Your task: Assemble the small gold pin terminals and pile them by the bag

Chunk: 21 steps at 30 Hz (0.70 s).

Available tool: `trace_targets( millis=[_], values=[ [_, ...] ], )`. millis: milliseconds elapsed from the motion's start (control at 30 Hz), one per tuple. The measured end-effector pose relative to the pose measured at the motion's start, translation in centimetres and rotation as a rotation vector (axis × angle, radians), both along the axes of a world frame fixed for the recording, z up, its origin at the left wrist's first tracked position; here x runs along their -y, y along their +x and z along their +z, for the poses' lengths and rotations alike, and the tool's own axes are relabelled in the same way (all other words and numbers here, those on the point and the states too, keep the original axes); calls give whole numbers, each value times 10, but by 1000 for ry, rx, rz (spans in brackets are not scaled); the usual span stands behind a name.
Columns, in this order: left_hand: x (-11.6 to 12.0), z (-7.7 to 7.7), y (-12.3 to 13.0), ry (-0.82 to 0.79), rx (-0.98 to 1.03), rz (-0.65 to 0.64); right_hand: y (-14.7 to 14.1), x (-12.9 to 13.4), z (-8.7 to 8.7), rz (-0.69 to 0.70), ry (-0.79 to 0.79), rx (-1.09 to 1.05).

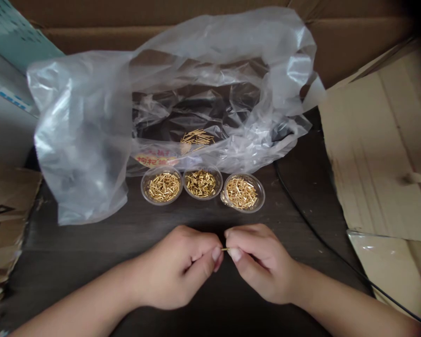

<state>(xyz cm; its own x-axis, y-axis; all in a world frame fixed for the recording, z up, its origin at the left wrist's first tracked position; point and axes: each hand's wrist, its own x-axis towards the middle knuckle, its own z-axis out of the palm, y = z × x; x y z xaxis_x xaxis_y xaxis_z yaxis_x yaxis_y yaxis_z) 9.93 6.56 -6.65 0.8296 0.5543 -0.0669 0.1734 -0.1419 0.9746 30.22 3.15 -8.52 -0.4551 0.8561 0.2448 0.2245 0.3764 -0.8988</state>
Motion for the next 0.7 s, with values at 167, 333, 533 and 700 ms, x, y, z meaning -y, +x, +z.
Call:
trace_targets(
  millis=[167, 333, 533, 700],
  values=[
    [0, 0, -1, 13, 11, -17, -1, 1, 1, 35, 13, 17],
    [0, 1, -3, -46, 13, -5, 0, 1, 3, -20, 4, -56],
    [-1, 0, -1, 19, 23, 87, -1, -1, 5, -30, 1, -82],
    [0, 1, -1, 56, 31, 111, 1, -1, 3, -42, -55, -101]
  ],
)
